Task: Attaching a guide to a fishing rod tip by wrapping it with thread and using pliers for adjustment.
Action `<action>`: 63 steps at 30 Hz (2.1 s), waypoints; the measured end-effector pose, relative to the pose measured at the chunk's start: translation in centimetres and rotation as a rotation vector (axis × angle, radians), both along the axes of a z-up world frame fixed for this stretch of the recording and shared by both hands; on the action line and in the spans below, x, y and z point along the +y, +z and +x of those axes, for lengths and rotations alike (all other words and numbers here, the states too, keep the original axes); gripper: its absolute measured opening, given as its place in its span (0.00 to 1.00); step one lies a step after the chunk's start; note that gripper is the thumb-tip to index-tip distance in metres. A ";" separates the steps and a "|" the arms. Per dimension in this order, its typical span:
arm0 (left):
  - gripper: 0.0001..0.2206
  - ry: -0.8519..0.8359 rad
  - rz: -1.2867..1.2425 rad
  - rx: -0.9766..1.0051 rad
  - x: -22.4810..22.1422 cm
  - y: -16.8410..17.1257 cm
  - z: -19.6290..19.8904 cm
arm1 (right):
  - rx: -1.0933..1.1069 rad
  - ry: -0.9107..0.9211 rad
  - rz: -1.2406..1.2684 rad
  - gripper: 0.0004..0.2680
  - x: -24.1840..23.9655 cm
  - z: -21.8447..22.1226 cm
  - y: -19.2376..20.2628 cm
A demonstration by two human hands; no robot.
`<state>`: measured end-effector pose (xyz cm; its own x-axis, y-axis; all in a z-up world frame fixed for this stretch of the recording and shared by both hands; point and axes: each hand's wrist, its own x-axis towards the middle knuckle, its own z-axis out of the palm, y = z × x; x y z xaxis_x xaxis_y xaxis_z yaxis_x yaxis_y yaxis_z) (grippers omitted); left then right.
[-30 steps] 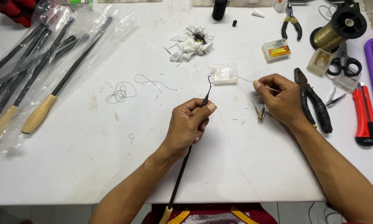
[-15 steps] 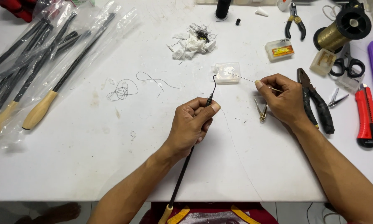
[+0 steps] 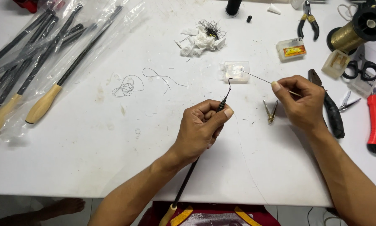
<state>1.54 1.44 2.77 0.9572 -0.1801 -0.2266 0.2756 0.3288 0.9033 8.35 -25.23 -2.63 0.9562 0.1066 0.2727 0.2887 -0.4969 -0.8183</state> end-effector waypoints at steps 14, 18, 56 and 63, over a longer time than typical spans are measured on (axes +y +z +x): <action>0.06 0.086 0.198 -0.165 -0.8 0.2 -1.6 | -0.444 0.226 0.008 0.03 2.6 -6.6 4.4; 0.06 0.084 0.177 -0.155 -0.9 0.2 -1.6 | -0.443 0.231 0.016 0.03 2.6 -6.5 4.3; 0.05 0.056 0.185 -0.169 -0.8 0.2 -1.5 | -0.445 0.238 -0.028 0.02 2.6 -6.2 4.5; 0.07 0.060 0.213 -0.158 -0.8 0.4 -1.5 | -0.488 0.190 0.018 0.04 1.7 -5.2 3.3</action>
